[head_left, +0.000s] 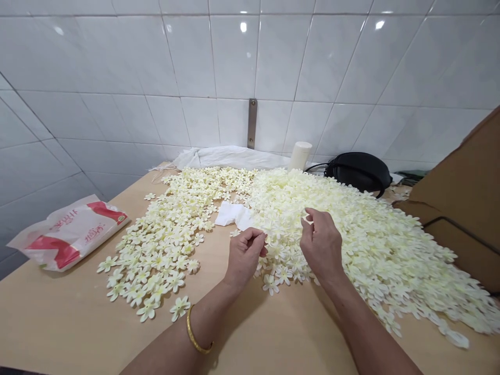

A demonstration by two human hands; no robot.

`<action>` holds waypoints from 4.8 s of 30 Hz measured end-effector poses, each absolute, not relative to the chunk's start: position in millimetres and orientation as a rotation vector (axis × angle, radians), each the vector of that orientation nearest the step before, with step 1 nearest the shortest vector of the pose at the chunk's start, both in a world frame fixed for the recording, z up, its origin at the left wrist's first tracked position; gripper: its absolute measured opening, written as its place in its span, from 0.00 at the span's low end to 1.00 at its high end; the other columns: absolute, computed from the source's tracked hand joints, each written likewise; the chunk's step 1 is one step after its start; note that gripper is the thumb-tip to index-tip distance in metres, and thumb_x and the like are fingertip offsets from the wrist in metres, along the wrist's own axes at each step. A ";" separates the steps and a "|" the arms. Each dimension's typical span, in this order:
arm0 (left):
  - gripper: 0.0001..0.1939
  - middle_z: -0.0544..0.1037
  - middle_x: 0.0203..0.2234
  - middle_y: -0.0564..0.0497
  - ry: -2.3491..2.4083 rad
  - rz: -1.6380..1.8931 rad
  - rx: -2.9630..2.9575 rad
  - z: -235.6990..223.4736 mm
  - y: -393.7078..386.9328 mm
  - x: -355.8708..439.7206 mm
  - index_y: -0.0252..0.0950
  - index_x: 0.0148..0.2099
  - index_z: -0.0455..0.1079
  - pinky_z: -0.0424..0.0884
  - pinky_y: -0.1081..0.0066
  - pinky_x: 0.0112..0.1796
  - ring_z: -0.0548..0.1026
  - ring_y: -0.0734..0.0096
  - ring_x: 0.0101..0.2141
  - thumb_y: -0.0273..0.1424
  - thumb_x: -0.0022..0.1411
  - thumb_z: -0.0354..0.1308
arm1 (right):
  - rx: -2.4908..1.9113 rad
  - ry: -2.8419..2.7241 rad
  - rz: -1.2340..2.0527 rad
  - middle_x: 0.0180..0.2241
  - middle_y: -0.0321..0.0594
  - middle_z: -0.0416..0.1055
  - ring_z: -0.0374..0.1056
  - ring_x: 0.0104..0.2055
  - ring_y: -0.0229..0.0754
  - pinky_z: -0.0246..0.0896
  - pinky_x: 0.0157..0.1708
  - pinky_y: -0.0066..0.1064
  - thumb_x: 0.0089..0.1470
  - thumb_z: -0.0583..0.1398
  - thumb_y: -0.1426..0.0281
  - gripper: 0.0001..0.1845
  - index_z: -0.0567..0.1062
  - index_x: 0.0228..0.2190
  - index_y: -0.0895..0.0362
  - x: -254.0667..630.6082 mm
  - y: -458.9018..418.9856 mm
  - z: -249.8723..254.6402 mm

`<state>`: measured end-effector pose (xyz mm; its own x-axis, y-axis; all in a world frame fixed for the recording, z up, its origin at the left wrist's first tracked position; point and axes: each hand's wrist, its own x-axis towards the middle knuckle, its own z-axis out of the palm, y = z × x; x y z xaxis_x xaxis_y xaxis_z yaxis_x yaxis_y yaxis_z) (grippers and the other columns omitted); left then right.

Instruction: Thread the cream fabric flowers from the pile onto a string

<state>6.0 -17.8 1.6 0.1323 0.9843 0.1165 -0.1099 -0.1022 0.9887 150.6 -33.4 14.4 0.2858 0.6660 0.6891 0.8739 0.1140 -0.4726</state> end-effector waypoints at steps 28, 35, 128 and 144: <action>0.12 0.69 0.19 0.58 0.801 1.272 1.041 1.5 -16.1 4.2 0.34 0.36 0.61 0.66 0.74 0.26 0.68 0.79 0.19 0.29 0.48 0.58 | -1.276 -1.880 0.129 0.24 0.40 0.68 0.64 0.26 0.37 0.58 0.26 0.27 0.53 0.51 0.76 0.10 0.72 0.28 0.59 127.8 -39.5 7.7; 0.16 0.71 0.20 0.57 0.769 1.226 0.939 -1.1 -12.9 4.0 0.33 0.36 0.63 0.67 0.73 0.28 0.68 0.79 0.21 0.31 0.44 0.62 | -1.361 -1.858 0.150 0.23 0.40 0.68 0.63 0.25 0.37 0.56 0.25 0.27 0.53 0.49 0.75 0.12 0.71 0.25 0.59 127.3 -39.4 7.5; 0.06 0.65 0.13 0.58 0.634 1.458 1.021 70.4 10.1 32.8 0.34 0.24 0.61 0.61 0.77 0.22 0.64 0.81 0.17 0.29 0.48 0.55 | -0.916 -1.139 0.877 0.16 0.30 0.58 0.54 0.18 0.32 0.52 0.19 0.26 0.41 0.60 0.63 0.13 0.63 0.18 0.57 117.5 2.0 72.4; 0.09 0.66 0.17 0.57 0.528 1.200 0.805 48.8 32.8 41.6 0.32 0.26 0.66 0.63 0.76 0.23 0.65 0.81 0.19 0.31 0.43 0.62 | -1.196 -1.340 0.595 0.15 0.27 0.44 0.44 0.18 0.31 0.43 0.18 0.25 0.50 0.53 0.61 0.21 0.51 0.14 0.56 142.5 19.2 49.1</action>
<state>41.6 32.8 48.8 0.2972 0.9534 0.0519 -0.6055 0.1461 0.7823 142.5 19.2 49.1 0.2099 0.8873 0.4108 0.2906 0.3445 -0.8927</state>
